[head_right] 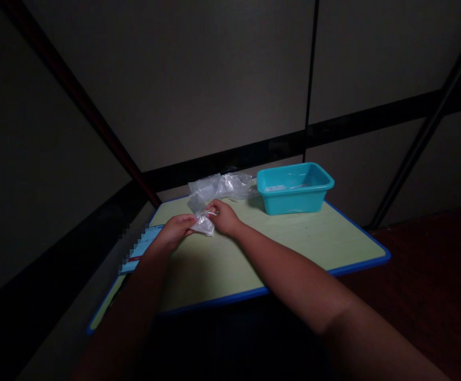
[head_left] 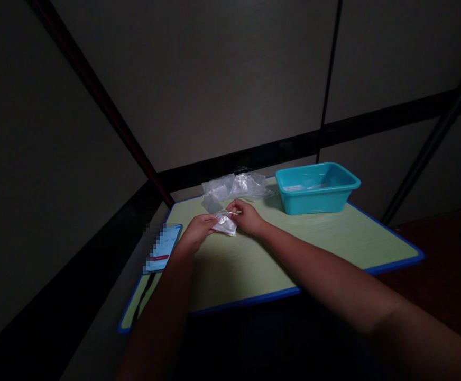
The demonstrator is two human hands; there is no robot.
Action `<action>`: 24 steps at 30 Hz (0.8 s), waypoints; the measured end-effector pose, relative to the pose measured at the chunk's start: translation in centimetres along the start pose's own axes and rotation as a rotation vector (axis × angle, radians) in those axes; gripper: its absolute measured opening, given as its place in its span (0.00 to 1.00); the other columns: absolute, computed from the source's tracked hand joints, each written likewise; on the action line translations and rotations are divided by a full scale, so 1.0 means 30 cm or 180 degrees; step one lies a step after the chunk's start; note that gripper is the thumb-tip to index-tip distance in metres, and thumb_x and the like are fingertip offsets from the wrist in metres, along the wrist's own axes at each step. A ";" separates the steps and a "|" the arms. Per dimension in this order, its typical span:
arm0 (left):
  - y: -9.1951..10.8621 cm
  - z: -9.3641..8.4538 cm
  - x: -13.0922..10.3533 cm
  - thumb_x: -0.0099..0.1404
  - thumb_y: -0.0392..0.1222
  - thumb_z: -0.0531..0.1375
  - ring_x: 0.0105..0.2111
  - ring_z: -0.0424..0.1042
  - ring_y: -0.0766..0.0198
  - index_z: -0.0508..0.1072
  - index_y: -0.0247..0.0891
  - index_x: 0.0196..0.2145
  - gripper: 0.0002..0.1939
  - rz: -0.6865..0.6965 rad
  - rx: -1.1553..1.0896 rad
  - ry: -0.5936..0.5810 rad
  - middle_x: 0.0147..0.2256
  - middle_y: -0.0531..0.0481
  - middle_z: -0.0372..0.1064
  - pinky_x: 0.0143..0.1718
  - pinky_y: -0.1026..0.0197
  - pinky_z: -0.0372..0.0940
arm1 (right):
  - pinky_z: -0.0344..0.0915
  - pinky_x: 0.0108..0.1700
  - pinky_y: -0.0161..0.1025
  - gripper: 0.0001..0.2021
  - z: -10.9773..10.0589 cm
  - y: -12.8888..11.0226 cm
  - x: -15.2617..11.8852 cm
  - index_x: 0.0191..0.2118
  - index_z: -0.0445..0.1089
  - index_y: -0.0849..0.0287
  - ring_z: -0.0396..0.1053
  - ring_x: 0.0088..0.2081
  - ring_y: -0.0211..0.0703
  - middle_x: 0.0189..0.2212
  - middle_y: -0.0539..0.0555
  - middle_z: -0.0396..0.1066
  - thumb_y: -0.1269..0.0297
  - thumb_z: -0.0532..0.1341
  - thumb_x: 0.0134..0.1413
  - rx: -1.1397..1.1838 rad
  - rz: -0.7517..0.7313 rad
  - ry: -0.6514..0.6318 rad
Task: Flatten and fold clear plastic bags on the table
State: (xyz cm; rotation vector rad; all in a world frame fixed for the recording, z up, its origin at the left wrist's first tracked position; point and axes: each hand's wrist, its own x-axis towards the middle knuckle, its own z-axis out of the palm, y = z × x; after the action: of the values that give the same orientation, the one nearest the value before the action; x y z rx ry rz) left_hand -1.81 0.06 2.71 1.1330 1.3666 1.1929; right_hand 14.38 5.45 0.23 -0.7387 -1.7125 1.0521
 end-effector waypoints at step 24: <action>-0.007 0.025 0.001 0.49 0.50 0.67 0.29 0.74 0.63 0.74 0.31 0.34 0.20 0.0423 -0.0211 0.0282 0.31 0.46 0.75 0.31 0.63 0.68 | 0.49 0.24 0.32 0.09 0.001 0.026 0.008 0.22 0.58 0.58 0.54 0.21 0.33 0.16 0.44 0.57 0.60 0.58 0.43 0.0310 0.0194 -0.0114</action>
State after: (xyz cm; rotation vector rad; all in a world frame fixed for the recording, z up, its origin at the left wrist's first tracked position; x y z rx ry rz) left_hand -1.07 0.16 2.44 1.1503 1.3243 1.3884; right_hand 14.27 5.98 -0.37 -0.7176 -1.6654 1.1888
